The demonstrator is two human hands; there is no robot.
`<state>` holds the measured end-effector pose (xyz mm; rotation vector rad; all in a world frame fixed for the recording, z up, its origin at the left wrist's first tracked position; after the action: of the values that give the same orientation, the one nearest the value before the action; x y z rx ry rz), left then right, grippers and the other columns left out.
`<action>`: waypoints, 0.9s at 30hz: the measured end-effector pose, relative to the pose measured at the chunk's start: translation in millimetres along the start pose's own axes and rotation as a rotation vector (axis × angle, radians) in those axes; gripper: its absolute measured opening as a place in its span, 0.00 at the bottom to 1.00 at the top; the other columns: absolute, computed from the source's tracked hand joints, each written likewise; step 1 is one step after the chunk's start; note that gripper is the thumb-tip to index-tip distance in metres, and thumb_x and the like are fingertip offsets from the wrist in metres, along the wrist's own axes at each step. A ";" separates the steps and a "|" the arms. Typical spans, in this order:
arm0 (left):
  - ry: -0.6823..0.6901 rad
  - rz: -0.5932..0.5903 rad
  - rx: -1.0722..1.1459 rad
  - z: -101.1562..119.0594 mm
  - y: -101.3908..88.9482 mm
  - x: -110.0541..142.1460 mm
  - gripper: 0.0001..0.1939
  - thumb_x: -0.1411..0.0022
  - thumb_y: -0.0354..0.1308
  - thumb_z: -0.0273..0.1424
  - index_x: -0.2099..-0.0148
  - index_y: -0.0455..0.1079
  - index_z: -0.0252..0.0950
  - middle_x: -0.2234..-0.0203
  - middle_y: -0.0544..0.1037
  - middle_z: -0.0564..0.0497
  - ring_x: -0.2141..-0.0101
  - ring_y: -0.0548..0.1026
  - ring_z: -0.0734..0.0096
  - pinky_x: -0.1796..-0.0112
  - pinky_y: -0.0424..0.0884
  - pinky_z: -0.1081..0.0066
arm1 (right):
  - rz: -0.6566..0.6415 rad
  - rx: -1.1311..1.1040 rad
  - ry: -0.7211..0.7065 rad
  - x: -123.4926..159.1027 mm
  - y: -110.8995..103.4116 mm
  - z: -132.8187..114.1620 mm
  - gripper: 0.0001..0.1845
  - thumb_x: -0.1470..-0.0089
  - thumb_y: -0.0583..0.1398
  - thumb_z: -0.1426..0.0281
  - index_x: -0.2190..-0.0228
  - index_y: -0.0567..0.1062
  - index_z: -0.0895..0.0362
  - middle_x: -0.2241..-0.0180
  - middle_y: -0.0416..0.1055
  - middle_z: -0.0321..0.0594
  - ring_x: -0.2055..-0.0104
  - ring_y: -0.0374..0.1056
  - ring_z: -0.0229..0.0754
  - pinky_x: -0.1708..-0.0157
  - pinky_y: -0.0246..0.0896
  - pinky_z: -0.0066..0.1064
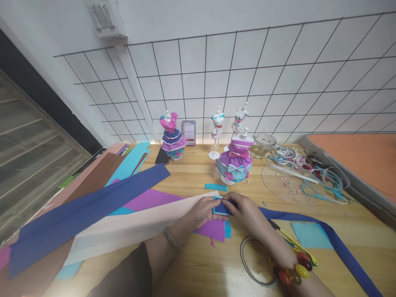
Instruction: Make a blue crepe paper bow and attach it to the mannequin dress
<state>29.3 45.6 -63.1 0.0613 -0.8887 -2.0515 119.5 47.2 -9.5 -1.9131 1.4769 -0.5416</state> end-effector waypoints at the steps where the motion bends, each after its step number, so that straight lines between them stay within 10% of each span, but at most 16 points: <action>1: 0.002 0.002 0.004 0.7 0.2 0.1 0.12 0.46 0.59 0.33 0.62 0.70 0.28 0.68 0.76 0.42 0.63 0.74 0.61 0.55 0.65 0.52 | 0.005 -0.004 -0.001 0.4 -2.1 0.0 0.11 0.45 0.52 0.65 0.67 0.72 0.55 0.69 0.74 0.40 0.68 0.69 0.42 0.66 0.60 0.32; 13: 0.088 0.055 0.098 10.3 -2.4 2.4 0.11 0.46 0.58 0.30 0.61 0.71 0.27 0.63 0.76 0.38 0.60 0.74 0.56 0.55 0.65 0.49 | -0.035 -0.232 0.049 3.9 -35.1 34.0 0.24 0.50 0.57 0.56 0.55 0.68 0.58 0.73 0.66 0.37 0.69 0.65 0.40 0.67 0.60 0.31; 27: 0.075 0.057 0.088 11.9 -3.9 2.3 0.11 0.47 0.58 0.30 0.63 0.71 0.26 0.66 0.77 0.38 0.63 0.75 0.57 0.56 0.66 0.51 | -0.144 -0.327 0.110 6.1 -26.6 31.0 0.27 0.52 0.59 0.56 0.54 0.69 0.58 0.64 0.71 0.42 0.63 0.67 0.44 0.64 0.64 0.35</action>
<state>20.9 52.1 -56.0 0.1580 -0.9238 -1.9447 160.3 53.0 -12.8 -2.2891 1.5832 -0.4996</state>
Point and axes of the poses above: each hand's wrist, its own x-axis away from the middle knuckle, its own y-axis out of the palm, z = x × y, the point moved 8 cm from there along -x, towards the middle knuckle
